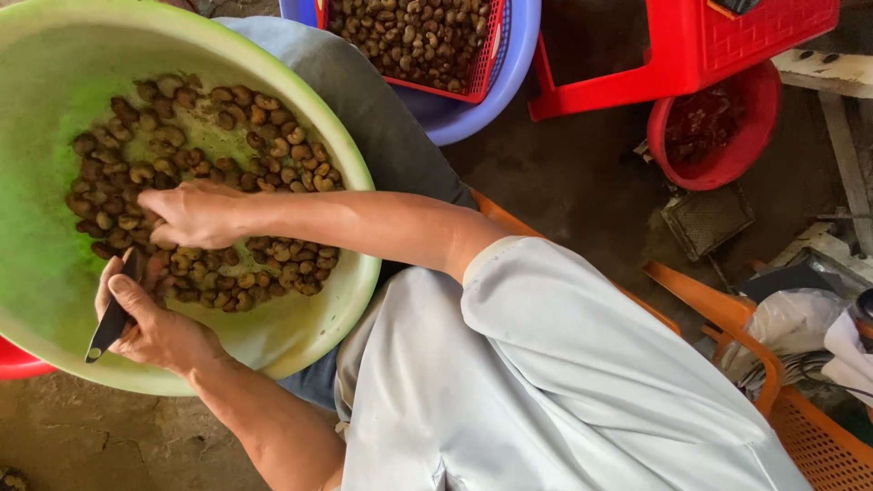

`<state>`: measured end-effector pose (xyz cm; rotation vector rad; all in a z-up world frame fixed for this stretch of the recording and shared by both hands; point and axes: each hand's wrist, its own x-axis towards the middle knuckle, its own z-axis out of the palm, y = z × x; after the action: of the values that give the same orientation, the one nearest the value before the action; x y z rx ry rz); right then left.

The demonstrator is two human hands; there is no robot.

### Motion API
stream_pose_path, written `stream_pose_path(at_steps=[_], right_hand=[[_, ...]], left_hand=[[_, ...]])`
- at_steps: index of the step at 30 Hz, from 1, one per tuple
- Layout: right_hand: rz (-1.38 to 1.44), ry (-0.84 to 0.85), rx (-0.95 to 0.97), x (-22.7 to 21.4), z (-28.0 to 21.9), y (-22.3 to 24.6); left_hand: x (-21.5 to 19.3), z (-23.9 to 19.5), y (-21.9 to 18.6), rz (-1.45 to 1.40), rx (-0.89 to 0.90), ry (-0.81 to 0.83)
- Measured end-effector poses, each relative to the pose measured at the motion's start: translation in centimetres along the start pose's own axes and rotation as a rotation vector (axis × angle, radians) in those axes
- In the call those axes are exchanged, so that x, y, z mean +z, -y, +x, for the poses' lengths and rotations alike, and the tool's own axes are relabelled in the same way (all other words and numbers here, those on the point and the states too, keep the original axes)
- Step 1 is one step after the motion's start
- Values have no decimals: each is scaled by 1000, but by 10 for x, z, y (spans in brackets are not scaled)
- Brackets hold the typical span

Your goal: Manually scraping the outer skin or residue from individual nuts using a small hand tool

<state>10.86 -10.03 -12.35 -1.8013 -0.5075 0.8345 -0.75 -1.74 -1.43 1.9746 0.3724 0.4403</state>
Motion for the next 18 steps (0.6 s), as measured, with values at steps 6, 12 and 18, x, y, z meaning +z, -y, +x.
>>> stream_pose_path(at_steps=[6,12,18], right_hand=[[204,-21,-113,7,-6,10],[136,-42,-184,15,-1,3],[153,3,-192,17,-1,-2]], left_hand=[[0,-2,-5,-101,-144,-43],[-2,-1,-4,-168,-146,-31],[-7,-1,3,-184,-184,-21]])
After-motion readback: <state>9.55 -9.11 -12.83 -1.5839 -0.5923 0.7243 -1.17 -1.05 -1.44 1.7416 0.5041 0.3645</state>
